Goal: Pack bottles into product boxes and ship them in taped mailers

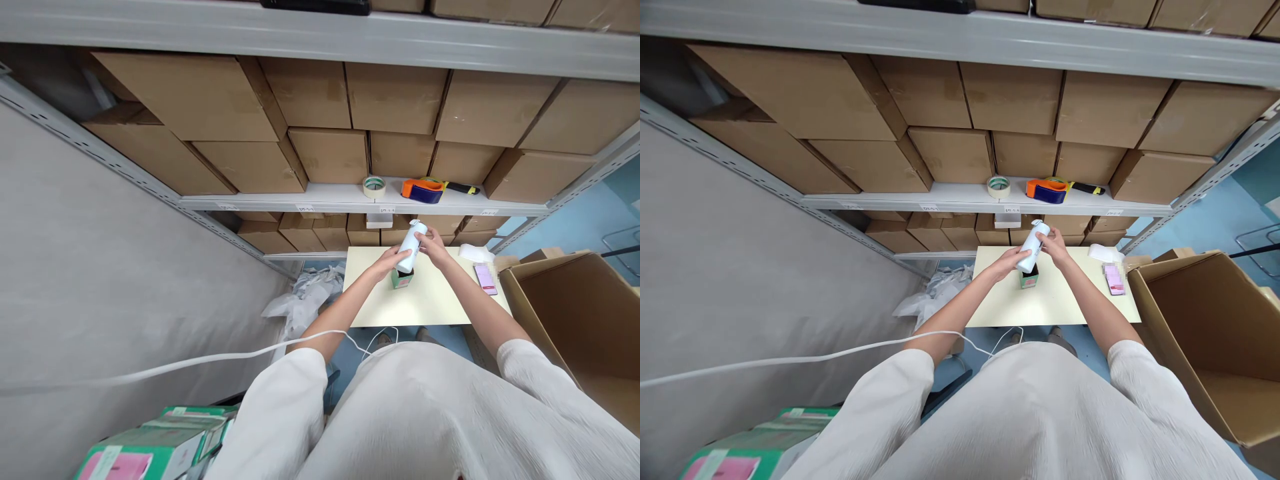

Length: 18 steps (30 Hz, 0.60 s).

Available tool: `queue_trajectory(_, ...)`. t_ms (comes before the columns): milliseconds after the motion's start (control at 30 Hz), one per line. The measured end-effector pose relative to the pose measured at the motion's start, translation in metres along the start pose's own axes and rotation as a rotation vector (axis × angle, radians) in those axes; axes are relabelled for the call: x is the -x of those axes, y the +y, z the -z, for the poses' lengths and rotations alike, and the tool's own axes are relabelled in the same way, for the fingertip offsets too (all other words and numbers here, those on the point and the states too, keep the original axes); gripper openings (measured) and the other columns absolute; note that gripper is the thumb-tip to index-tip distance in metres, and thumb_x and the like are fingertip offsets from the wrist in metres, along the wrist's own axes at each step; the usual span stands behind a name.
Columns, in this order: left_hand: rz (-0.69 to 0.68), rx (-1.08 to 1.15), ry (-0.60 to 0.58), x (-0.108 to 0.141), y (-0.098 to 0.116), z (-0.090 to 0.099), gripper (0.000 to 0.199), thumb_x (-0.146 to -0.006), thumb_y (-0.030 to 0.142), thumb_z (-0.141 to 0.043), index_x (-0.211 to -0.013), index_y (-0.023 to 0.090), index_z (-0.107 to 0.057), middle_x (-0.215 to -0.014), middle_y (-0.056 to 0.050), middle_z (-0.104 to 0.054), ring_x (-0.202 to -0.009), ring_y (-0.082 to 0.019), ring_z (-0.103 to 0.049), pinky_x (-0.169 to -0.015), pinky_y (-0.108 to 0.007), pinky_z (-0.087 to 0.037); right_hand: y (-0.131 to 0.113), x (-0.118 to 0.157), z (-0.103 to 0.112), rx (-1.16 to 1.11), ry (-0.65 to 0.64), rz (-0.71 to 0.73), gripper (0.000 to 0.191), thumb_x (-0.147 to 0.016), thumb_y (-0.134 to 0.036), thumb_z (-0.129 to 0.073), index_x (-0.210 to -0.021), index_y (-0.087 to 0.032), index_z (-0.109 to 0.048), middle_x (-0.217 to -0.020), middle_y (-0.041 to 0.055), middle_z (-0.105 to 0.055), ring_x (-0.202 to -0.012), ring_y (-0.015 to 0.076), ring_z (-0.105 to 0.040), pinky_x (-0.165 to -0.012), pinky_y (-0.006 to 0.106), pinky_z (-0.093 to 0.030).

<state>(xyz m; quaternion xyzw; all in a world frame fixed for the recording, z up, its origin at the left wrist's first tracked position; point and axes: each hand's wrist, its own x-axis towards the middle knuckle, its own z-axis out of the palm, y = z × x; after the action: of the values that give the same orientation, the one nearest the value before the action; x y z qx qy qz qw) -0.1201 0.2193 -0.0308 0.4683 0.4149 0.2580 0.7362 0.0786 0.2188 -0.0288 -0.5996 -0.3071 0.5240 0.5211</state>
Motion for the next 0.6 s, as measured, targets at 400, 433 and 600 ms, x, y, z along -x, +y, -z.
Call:
queue_trajectory(400, -0.329, -0.424, 0.27, -0.002, 0.0, 0.005, 0.055, -0.069, 0.031, -0.095, -0.117, 0.017, -0.073, -0.123, -0.013, -0.074, -0.114, -0.032, -0.068, -0.098, -0.041, -0.054, -0.026, 0.046, -0.026, 0.3, -0.202, 0.508, 0.088, -0.069, -0.038, -0.088, -0.151, -0.027, -0.057, -0.15, 0.0125, -0.064, -0.136, 0.0342, -0.062, -0.113, 0.049, -0.053)
queue_trajectory(433, -0.35, -0.436, 0.284, -0.001, 0.0, 0.005, 0.056, -0.07, 0.029, -0.094, -0.12, 0.018, -0.073, -0.126, -0.013, -0.073, -0.116, -0.032, -0.068, -0.099, -0.041, -0.054, -0.026, 0.049, -0.026, 0.318, -0.207, 0.521, 0.085, -0.07, -0.037, -0.087, -0.15, -0.027, -0.059, -0.15, 0.0121, -0.064, -0.135, 0.0341, -0.062, -0.114, 0.05, -0.052)
queue_trajectory(600, -0.508, -0.471, 0.315, 0.003, -0.004, 0.007, 0.06, -0.073, 0.021, -0.089, -0.131, 0.022, -0.071, -0.135, -0.012, -0.072, -0.126, -0.034, -0.066, -0.108, -0.045, -0.051, -0.025, 0.064, -0.028, 0.451, -0.226, 0.63, 0.067, -0.077, -0.032, -0.082, -0.141, -0.028, -0.065, -0.147, 0.0101, -0.066, -0.131, 0.0325, -0.063, -0.116, 0.051, -0.052)
